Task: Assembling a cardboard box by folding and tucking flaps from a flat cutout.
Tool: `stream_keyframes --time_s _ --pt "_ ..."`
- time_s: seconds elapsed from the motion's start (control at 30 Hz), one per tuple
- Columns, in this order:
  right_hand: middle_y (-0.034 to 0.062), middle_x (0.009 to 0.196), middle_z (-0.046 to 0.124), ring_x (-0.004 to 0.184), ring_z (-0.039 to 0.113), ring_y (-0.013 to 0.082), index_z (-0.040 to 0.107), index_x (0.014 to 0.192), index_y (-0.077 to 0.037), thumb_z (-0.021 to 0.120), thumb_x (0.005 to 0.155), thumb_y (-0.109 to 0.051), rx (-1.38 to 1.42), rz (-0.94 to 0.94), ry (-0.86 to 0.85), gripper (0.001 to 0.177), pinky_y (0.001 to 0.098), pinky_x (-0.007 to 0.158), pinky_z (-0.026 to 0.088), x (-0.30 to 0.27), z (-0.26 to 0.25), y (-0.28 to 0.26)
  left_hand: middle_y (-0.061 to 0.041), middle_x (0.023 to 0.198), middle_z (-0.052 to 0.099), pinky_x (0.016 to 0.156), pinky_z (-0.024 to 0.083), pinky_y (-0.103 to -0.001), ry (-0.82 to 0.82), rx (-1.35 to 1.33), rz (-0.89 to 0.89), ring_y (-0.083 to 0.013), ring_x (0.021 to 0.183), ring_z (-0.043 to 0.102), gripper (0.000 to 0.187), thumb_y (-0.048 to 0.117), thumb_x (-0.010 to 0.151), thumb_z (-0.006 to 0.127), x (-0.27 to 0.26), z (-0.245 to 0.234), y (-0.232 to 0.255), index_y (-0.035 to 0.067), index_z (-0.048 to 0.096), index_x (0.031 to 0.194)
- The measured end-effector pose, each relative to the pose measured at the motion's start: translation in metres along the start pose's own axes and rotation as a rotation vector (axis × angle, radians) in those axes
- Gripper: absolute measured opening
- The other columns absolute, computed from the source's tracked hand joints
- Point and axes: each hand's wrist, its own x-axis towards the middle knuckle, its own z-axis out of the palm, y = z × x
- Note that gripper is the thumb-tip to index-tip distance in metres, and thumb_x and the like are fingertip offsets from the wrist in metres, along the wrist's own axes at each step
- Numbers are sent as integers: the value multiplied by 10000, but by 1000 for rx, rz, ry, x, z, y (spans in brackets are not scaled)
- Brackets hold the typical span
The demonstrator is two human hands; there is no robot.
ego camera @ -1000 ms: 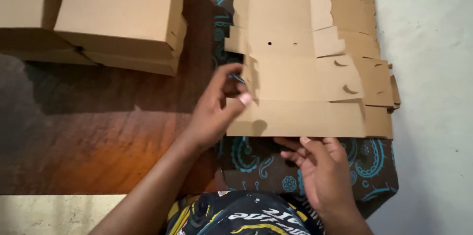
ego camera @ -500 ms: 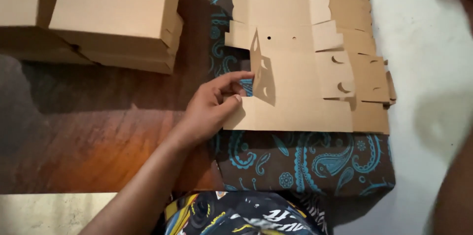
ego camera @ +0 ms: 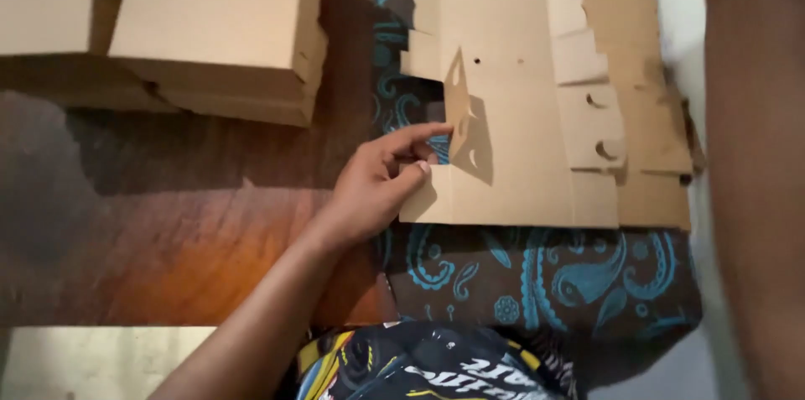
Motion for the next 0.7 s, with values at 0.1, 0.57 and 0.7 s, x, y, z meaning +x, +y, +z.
stream_keyframes --time_s 0.1,0.57,0.7 --pt "99 995 686 889 661 174 609 1145 -9 560 1141 56 -52 -131 50 81 315 826 549 21 65 -62 -111 894 682 591 514 -263 -13 2 -6 -143 727 592 486 13 905 550 -5 0 0 55 656 1378" --pt "166 1284 528 1168 553 259 561 1353 -16 589 1016 33 83 92 547 342 350 998 553 -149 187 -84 50 958 609 743 398 -207 5 181 -56 -54 820 516 473 128 905 515 -9 4 16 177 701 1337" --pt "95 1309 543 1020 627 219 461 1392 -85 603 936 -189 268 426 513 489 333 785 601 -155 215 -117 43 950 622 769 400 -219 5 187 -54 -62 845 523 442 135 934 532 -9 6 17 167 699 1342"
